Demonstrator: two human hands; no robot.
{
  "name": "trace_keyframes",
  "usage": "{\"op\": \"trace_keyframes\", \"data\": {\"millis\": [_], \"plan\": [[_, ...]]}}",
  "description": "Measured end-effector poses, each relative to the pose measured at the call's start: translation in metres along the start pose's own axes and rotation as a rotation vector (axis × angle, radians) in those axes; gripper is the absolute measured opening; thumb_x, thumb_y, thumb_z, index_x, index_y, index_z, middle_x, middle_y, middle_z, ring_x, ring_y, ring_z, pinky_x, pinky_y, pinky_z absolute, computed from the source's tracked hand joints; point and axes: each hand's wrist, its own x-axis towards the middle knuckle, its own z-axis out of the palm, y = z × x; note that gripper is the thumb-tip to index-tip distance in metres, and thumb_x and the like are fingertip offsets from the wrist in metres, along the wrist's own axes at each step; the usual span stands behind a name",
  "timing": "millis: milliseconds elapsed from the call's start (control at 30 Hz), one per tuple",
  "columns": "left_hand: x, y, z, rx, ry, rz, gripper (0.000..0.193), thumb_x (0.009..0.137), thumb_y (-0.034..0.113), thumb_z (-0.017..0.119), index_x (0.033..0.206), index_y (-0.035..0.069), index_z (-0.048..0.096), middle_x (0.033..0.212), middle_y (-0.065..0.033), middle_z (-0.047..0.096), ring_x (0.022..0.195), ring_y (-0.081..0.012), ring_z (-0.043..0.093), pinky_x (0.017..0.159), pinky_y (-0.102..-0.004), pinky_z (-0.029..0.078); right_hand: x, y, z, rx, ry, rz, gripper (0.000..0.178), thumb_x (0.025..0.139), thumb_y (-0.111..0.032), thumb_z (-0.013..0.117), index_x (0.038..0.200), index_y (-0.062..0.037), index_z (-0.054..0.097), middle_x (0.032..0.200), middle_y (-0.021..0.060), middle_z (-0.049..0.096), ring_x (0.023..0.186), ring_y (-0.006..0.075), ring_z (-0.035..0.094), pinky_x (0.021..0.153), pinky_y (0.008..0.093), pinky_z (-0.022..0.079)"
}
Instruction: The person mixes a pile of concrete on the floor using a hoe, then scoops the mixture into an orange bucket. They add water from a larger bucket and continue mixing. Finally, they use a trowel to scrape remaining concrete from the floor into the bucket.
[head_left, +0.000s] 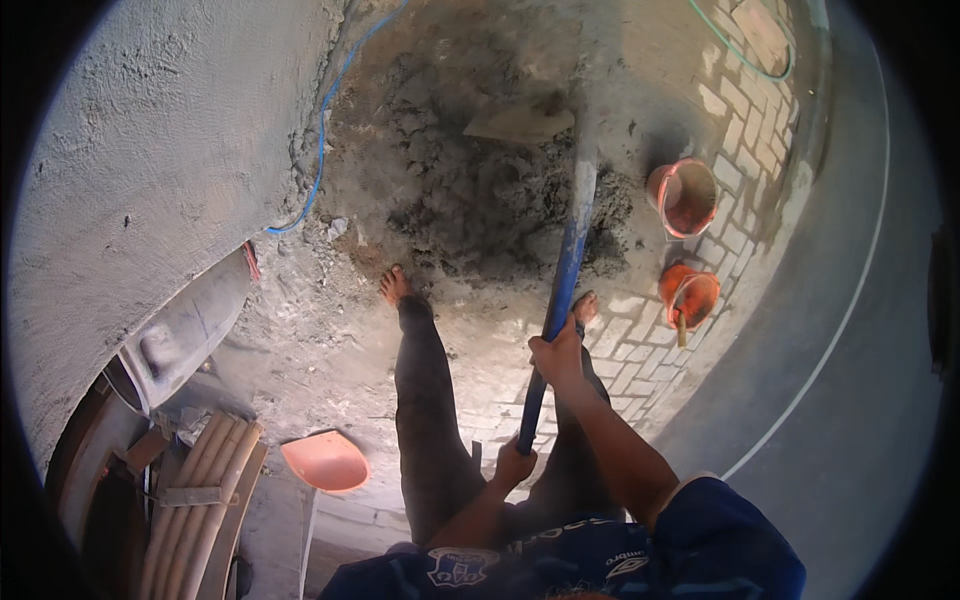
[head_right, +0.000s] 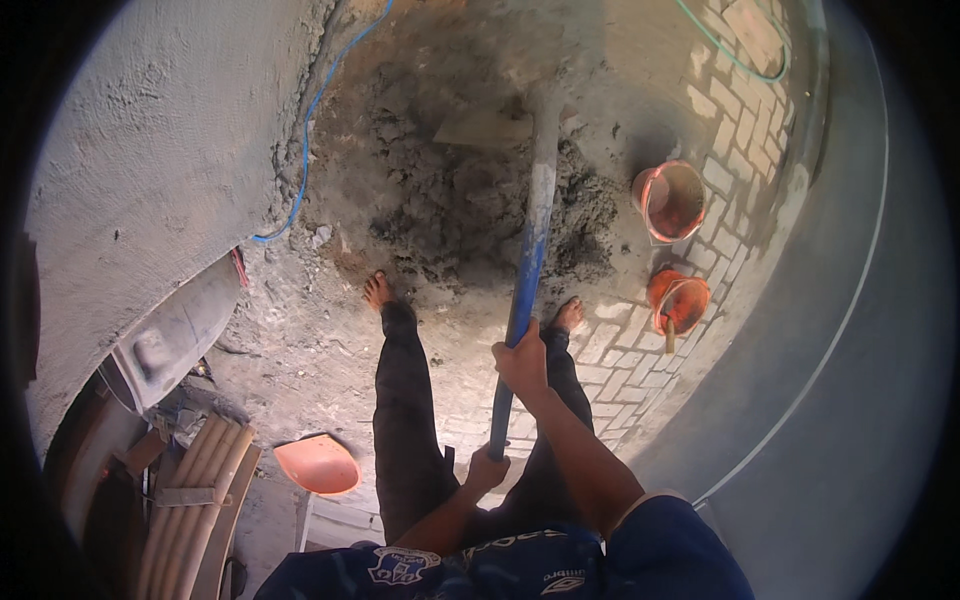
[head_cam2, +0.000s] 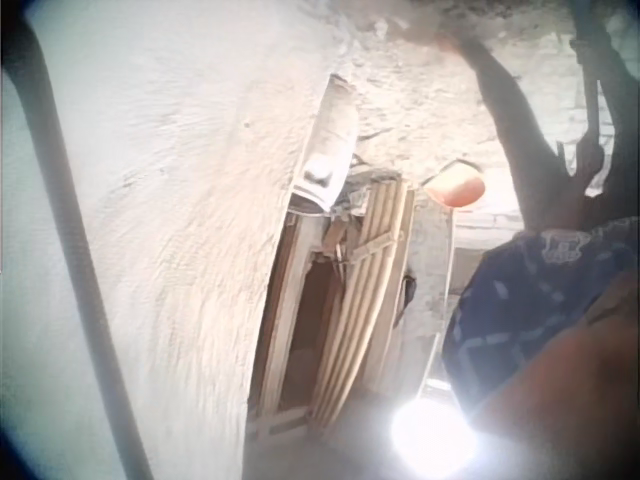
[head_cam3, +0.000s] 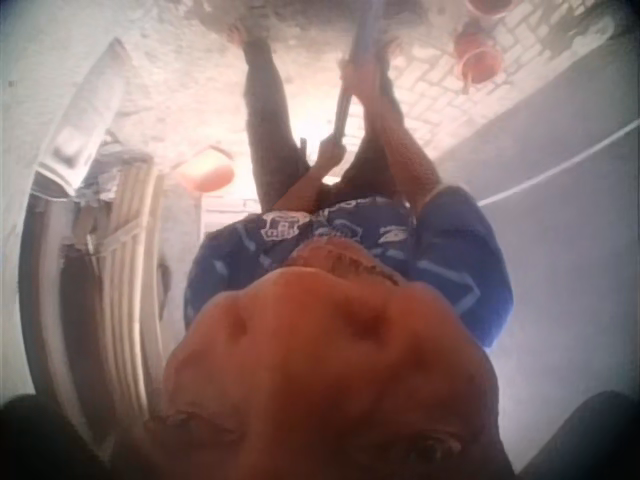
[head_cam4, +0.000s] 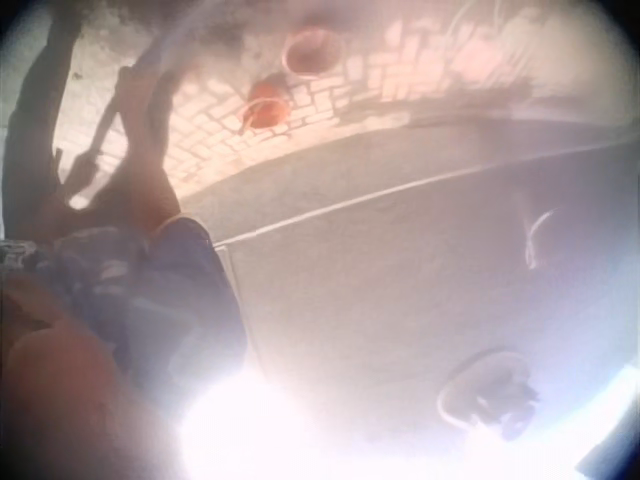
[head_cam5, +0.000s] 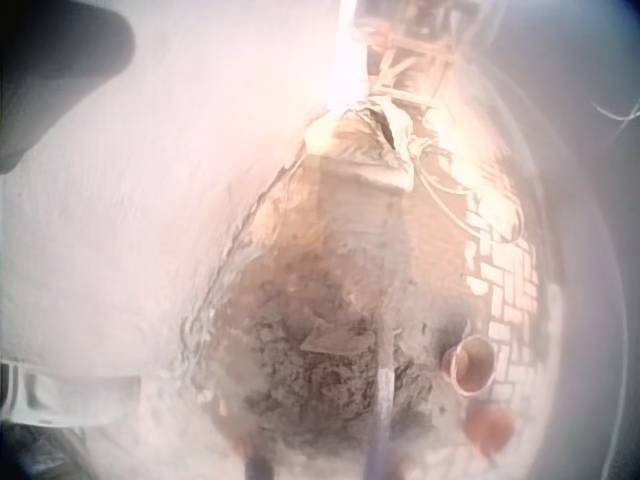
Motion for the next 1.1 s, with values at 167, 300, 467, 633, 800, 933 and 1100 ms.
{"op": "trace_keyframes", "data": {"millis": [167, 300, 467, 633, 800, 933, 1100], "plan": [[0.155, 0.121, -0.061, -0.076, 0.218, 0.241, 0.033, 0.077, 0.008, 0.063, 0.109, 0.003, 0.066, 0.093, -0.021, 0.071, 0.091, -0.0359, 0.07, 0.077, -0.0411, 0.054, 0.128, -0.141, 0.049, -0.05, -0.003, -0.291, 0.046, 0.077, -0.007, 0.065, 0.117, 0.0056, 0.045, 0.078, 0.0172, 0.063, 0.059, 0.0259, 0.065, 0.054, 0.0373, 0.052], [0.236, 0.216, -0.105, -0.354, 0.194, 0.196, 0.029, 0.075, 0.007, 0.063, 0.104, 0.0, 0.064, 0.078, -0.0138, 0.066, 0.071, -0.0264, 0.066, 0.065, -0.0379, 0.051, 0.232, -0.248, 0.103, -0.299, -0.014, -0.434, 0.046, 0.082, -0.006, 0.062, 0.12, 0.0136, 0.044, 0.081, 0.0202, 0.066, 0.059, 0.0262, 0.068, 0.053, 0.0381, 0.055], [0.174, 0.277, -0.098, -0.934, -0.168, -0.098, 0.023, 0.078, 0.002, 0.062, 0.1, 0.001, 0.057, 0.064, -0.0029, 0.053, 0.046, -0.0127, 0.051, 0.044, -0.0296, 0.04, 0.249, -0.243, 0.13, -0.699, -0.178, -0.332, 0.048, 0.085, -0.01, 0.063, 0.123, 0.0117, 0.045, 0.09, 0.0202, 0.068, 0.063, 0.0276, 0.069, 0.059, 0.0369, 0.057], [0.113, 0.249, -0.098, -0.939, -0.179, -0.159, 0.019, 0.075, 0.0, 0.063, 0.089, 0.006, 0.051, 0.058, -0.0011, 0.044, 0.044, -0.0131, 0.046, 0.044, -0.0322, 0.039, 0.201, -0.208, 0.123, -0.621, -0.205, -0.235, 0.05, 0.085, -0.012, 0.065, 0.124, 0.0126, 0.046, 0.092, 0.0237, 0.068, 0.062, 0.0286, 0.069, 0.057, 0.0355, 0.058], [0.063, 0.211, -0.038, -0.942, -0.296, -0.22, 0.02, 0.077, -0.005, 0.063, 0.088, 0.007, 0.051, 0.057, -0.0015, 0.045, 0.043, -0.0135, 0.046, 0.043, -0.0313, 0.039, 0.165, -0.143, 0.064, -0.551, -0.181, -0.171, 0.05, 0.084, -0.01, 0.064, 0.122, 0.0153, 0.045, 0.088, 0.0258, 0.066, 0.06, 0.0292, 0.068, 0.054, 0.0365, 0.056], [0.03, 0.165, -0.048, -0.586, -0.214, -0.224, 0.016, 0.077, -0.002, 0.066, 0.081, 0.007, 0.053, 0.057, -0.0018, 0.048, 0.041, -0.0125, 0.046, 0.037, -0.029, 0.037, 0.124, -0.093, 0.038, -0.348, -0.135, -0.077, 0.048, 0.082, -0.008, 0.061, 0.121, 0.0141, 0.045, 0.087, 0.0266, 0.066, 0.063, 0.0318, 0.069, 0.055, 0.0386, 0.056], [-0.041, 0.092, -0.038, -0.155, -0.286, -0.373, 0.013, 0.076, 0.01, 0.068, 0.084, 0.006, 0.06, 0.066, -0.0069, 0.061, 0.053, -0.0175, 0.06, 0.05, -0.0326, 0.048, 0.043, -0.01, 0.008, -0.122, -0.036, 0.03, 0.047, 0.075, -0.009, 0.061, 0.116, 0.0082, 0.045, 0.088, 0.0265, 0.065, 0.071, 0.0369, 0.07, 0.057, 0.0434, 0.057]]}}
